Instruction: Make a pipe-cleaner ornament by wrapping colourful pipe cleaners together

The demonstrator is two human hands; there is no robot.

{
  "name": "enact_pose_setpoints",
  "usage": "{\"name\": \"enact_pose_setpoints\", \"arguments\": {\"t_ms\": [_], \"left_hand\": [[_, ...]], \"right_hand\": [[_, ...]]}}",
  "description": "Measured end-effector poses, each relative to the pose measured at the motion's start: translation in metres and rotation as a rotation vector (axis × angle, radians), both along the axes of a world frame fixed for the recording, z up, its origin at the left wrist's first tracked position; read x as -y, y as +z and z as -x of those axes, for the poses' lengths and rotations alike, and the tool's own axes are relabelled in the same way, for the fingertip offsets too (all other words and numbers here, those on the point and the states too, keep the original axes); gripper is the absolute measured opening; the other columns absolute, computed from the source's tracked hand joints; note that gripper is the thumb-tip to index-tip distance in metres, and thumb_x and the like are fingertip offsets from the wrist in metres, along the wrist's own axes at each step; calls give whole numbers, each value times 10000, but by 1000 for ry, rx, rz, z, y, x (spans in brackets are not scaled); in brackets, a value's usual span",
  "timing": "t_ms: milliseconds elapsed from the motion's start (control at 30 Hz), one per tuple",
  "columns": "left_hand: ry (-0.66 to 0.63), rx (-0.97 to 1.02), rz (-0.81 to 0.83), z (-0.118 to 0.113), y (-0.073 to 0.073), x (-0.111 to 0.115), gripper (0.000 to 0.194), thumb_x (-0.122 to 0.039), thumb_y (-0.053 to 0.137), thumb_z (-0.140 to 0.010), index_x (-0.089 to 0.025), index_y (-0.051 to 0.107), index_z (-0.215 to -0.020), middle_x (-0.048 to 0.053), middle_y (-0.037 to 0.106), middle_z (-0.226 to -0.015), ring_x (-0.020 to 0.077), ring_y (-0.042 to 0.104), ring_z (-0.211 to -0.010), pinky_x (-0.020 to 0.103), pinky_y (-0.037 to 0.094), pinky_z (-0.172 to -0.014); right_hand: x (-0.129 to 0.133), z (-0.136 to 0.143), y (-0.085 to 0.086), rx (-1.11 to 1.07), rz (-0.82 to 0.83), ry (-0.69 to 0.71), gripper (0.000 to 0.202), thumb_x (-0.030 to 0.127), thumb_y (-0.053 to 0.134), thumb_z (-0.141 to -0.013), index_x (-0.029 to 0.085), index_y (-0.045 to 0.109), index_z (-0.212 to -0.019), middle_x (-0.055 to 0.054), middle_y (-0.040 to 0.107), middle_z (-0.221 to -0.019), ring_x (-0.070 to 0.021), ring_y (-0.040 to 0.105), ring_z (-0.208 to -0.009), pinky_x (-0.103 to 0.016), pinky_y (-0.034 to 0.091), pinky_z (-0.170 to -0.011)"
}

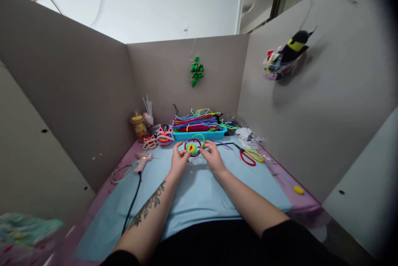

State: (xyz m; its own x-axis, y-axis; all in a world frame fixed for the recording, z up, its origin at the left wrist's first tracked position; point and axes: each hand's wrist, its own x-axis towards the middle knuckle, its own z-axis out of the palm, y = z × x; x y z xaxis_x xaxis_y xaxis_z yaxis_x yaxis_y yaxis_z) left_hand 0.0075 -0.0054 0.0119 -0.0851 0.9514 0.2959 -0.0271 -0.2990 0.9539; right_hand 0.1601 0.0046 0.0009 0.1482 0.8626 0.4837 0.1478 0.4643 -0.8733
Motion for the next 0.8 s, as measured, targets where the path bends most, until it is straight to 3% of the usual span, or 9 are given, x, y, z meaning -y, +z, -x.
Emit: {"name": "enact_pose_setpoints", "arguments": {"t_ms": [267,433,667,800], "left_hand": [[-74,-51,19,1,-2,-1,560,-298,629,-678,-173,353,-1150,-93,512,-555,63,451,-413,172,324,-435],[-96,-56,17,0,0,0,562,-284,631,-674,-159,351,-1145,-91,513,-556,60,442,-407,169,325,-425],[19,-46,-15,2,-1,-2,586,-299,663,-674,-182,349,-1155,-13,599,-773,69,535,-479,192,423,-483],[120,-71,-86,0,0,1,603,-323,692,-660,-191,365,-1148,7,602,-850,66,543,-499,202,449,-507]], "right_hand": [[-4,-3,-2,-13,25,23,234,407,626,-694,210,633,-820,-102,481,-1188,-255,461,-1125,-385,394,-888],[-9,-5,-5,1,32,75,230,424,611,-704,195,621,-711,-96,487,-1175,-247,463,-1130,-385,348,-956],[-10,1,-8,-4,53,189,279,472,601,-707,198,601,-654,-74,515,-1148,-231,470,-1123,-363,323,-995],[-13,6,-11,-72,64,104,314,506,566,-724,197,619,-728,-81,517,-1170,-233,462,-1128,-367,312,-1006]]}}
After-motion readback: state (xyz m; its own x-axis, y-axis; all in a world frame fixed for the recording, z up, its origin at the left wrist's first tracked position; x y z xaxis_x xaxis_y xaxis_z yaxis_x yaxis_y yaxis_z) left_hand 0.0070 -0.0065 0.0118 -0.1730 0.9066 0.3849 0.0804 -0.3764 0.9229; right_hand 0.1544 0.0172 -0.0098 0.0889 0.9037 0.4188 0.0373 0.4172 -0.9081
